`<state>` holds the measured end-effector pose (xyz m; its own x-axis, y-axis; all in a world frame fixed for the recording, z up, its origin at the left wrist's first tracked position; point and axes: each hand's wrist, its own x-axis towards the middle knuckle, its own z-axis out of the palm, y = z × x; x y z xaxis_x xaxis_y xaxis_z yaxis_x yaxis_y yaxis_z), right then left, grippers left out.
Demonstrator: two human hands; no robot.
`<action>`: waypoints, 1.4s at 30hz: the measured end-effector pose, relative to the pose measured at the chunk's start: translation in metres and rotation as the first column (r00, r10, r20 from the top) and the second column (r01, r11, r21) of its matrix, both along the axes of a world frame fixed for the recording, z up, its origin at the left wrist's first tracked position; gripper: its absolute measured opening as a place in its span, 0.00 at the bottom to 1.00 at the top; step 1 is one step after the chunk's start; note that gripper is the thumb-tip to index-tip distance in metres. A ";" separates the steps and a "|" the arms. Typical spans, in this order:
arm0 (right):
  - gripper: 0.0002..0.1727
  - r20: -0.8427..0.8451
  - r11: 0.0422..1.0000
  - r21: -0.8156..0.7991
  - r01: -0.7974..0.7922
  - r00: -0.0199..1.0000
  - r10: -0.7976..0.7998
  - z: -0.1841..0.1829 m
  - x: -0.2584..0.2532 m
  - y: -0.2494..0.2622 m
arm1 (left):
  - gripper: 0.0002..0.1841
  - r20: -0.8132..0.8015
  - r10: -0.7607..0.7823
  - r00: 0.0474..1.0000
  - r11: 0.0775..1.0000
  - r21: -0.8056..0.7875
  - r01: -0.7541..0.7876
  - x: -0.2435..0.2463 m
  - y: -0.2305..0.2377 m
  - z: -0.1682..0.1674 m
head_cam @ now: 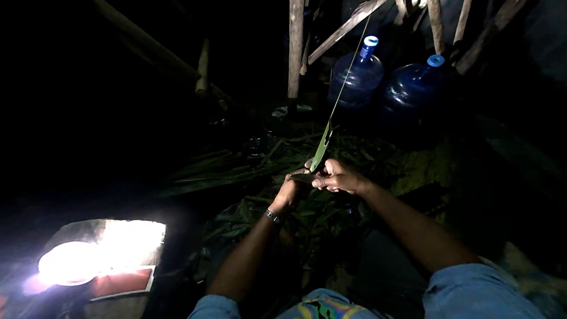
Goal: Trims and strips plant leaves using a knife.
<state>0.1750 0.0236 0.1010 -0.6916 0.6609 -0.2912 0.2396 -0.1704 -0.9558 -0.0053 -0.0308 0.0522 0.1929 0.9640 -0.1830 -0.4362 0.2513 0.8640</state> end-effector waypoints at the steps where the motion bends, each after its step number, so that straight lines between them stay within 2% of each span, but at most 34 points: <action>1: 0.21 0.007 1.000 0.007 0.012 1.000 -0.012 0.002 0.000 0.000 | 0.14 -0.023 0.023 0.999 0.999 0.024 -0.022 0.002 -0.001 0.001; 3: 0.21 0.017 0.999 0.015 0.034 0.999 -0.034 0.007 0.001 -0.002 | 0.14 -0.078 0.117 0.990 0.990 0.087 -0.111 0.007 -0.003 0.002; 5: 0.12 0.037 0.998 0.017 0.062 0.997 -0.063 0.010 0.003 -0.004 | 0.13 -0.126 0.236 0.964 0.962 0.173 -0.213 0.011 -0.003 0.000; 7: 0.09 0.039 0.997 0.023 0.076 0.996 -0.077 0.009 0.004 -0.006 | 0.12 -0.139 0.307 0.941 0.934 0.234 -0.270 0.011 -0.003 -0.005; 13: 0.09 -0.030 0.991 0.046 0.122 0.992 -0.121 0.009 -0.006 -0.011 | 0.13 -0.074 0.294 0.953 0.944 0.176 -0.277 0.009 -0.004 -0.001; 17: 0.10 -0.001 0.985 0.029 0.168 0.986 -0.168 0.013 -0.017 -0.012 | 0.13 -0.094 0.362 0.927 0.919 0.206 -0.337 0.011 -0.003 -0.004; 21: 0.09 0.066 0.980 -0.007 0.199 0.978 -0.198 0.014 -0.023 -0.017 | 0.10 -0.192 0.463 0.865 0.869 0.291 -0.401 0.018 -0.006 -0.009; 23: 0.06 0.068 0.969 -0.072 0.238 0.970 -0.233 0.016 -0.025 -0.021 | 0.10 -0.274 0.476 0.836 0.862 0.335 -0.381 0.020 -0.010 -0.009; 26: 0.04 0.072 0.947 -0.151 0.285 0.958 -0.277 0.018 -0.026 -0.023 | 0.11 -0.323 0.455 0.830 0.878 0.321 -0.356 0.022 -0.010 -0.009; 28: 0.06 0.075 0.953 -0.146 0.266 0.963 -0.257 0.016 -0.024 -0.021 | 0.10 -0.273 0.410 0.870 0.905 0.241 -0.351 0.020 -0.009 -0.006; 30: 0.09 0.056 0.975 -0.072 0.209 0.977 -0.206 0.012 -0.018 -0.016 | 0.12 -0.163 0.326 0.931 0.944 0.112 -0.311 0.015 -0.009 0.002; 33: 0.08 0.010 0.986 0.057 0.154 0.988 -0.155 0.005 -0.006 -0.005 | 0.15 -0.048 0.190 0.981 0.982 0.016 -0.190 0.007 -0.009 0.011; 36: 0.07 -0.027 0.988 0.074 0.133 0.991 -0.131 0.004 0.003 -0.001 | 0.17 0.046 0.062 0.997 0.998 -0.021 -0.061 0.002 -0.007 0.010; 42: 0.08 -0.083 0.981 0.173 0.087 0.994 -0.074 0.009 0.019 0.005 | 0.18 0.220 -0.203 0.954 0.976 -0.038 0.216 -0.014 0.001 0.005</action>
<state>0.1941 0.0288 0.1100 -0.6496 0.7516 -0.1147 0.1580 -0.0141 -0.9873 -0.0192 -0.0296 0.0575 0.4303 0.8861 -0.1723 -0.5407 0.4059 0.7368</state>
